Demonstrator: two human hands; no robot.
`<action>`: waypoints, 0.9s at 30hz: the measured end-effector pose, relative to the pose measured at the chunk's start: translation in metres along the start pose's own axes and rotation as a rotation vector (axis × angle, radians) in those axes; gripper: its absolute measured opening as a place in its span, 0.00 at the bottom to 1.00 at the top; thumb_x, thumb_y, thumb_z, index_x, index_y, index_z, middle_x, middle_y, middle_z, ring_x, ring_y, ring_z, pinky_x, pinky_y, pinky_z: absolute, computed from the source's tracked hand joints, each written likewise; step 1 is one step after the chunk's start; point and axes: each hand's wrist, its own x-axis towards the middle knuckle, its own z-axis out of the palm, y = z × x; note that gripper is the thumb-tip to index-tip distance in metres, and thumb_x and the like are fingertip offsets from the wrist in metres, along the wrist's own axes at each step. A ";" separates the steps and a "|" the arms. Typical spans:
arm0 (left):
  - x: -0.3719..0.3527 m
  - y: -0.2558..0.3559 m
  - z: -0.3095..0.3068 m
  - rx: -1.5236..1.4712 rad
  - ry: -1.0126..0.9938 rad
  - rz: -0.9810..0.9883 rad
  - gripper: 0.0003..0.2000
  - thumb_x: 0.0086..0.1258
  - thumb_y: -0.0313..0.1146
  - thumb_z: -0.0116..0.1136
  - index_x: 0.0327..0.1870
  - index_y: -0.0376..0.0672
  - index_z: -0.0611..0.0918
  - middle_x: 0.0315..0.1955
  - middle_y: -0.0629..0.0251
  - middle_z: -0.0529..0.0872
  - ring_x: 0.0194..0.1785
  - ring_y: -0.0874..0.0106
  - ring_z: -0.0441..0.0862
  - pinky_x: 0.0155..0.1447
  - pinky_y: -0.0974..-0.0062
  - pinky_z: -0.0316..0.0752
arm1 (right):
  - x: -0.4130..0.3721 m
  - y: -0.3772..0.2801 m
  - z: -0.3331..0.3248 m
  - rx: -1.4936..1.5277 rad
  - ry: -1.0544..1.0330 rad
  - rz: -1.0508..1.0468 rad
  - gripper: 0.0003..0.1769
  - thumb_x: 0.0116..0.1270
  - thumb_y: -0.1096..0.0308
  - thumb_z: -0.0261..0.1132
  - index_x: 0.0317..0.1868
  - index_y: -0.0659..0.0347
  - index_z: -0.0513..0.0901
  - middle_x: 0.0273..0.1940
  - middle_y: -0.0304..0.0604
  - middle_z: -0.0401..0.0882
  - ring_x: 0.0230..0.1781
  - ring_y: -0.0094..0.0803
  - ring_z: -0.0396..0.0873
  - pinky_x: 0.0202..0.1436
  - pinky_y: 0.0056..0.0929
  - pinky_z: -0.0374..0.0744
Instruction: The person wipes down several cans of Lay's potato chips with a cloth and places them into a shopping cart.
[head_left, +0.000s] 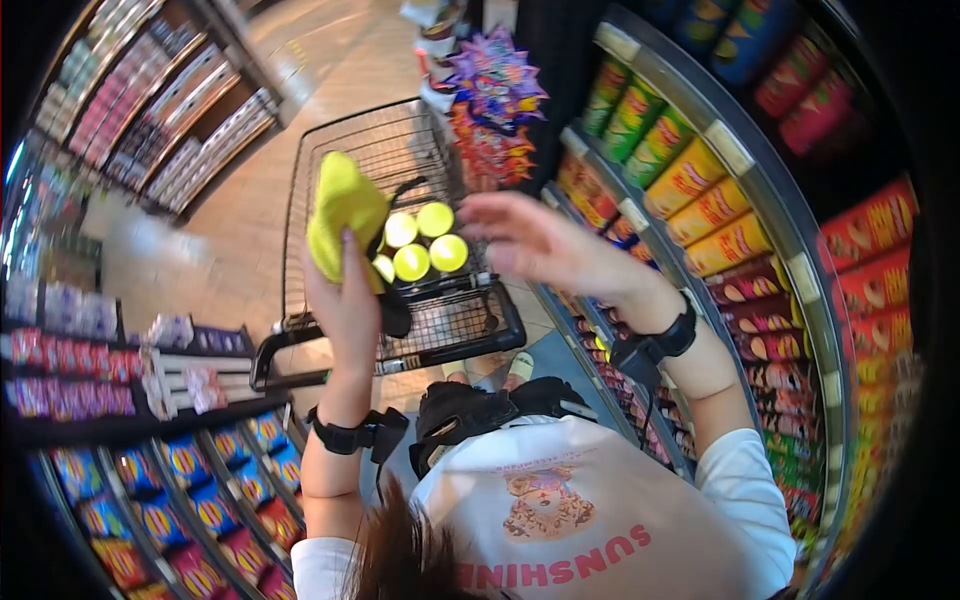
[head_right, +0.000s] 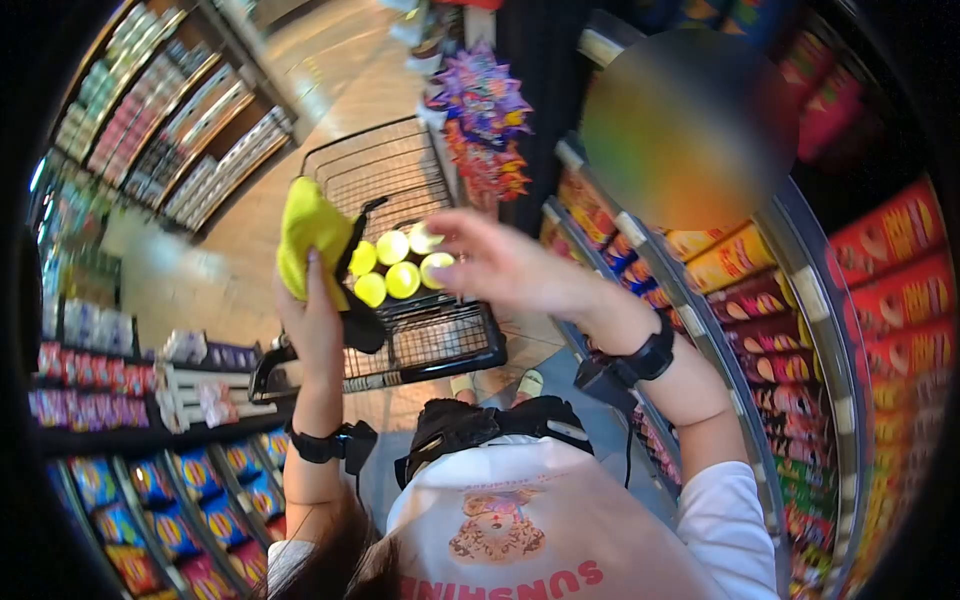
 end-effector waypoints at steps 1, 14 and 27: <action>0.004 -0.010 -0.021 0.151 0.063 0.134 0.12 0.71 0.27 0.52 0.53 0.34 0.75 0.39 0.60 0.82 0.42 0.72 0.78 0.49 0.74 0.73 | 0.006 0.015 -0.009 -0.057 0.130 0.011 0.27 0.72 0.62 0.59 0.66 0.64 0.65 0.61 0.44 0.71 0.63 0.31 0.70 0.64 0.31 0.71; -0.013 -0.077 -0.150 0.818 0.203 0.196 0.14 0.50 0.15 0.55 0.37 0.43 0.81 0.46 0.50 0.74 0.52 0.50 0.74 0.56 0.57 0.69 | 0.107 0.085 -0.062 -0.862 -0.115 0.258 0.20 0.64 0.59 0.67 0.48 0.67 0.78 0.42 0.49 0.84 0.43 0.36 0.82 0.49 0.32 0.78; -0.001 -0.148 -0.155 1.133 -0.325 0.225 0.19 0.52 0.27 0.64 0.49 0.44 0.81 0.57 0.53 0.73 0.53 0.53 0.70 0.57 0.58 0.68 | 0.257 0.172 0.078 -1.336 -0.205 0.575 0.33 0.60 0.47 0.67 0.62 0.52 0.72 0.52 0.49 0.79 0.59 0.45 0.74 0.68 0.60 0.57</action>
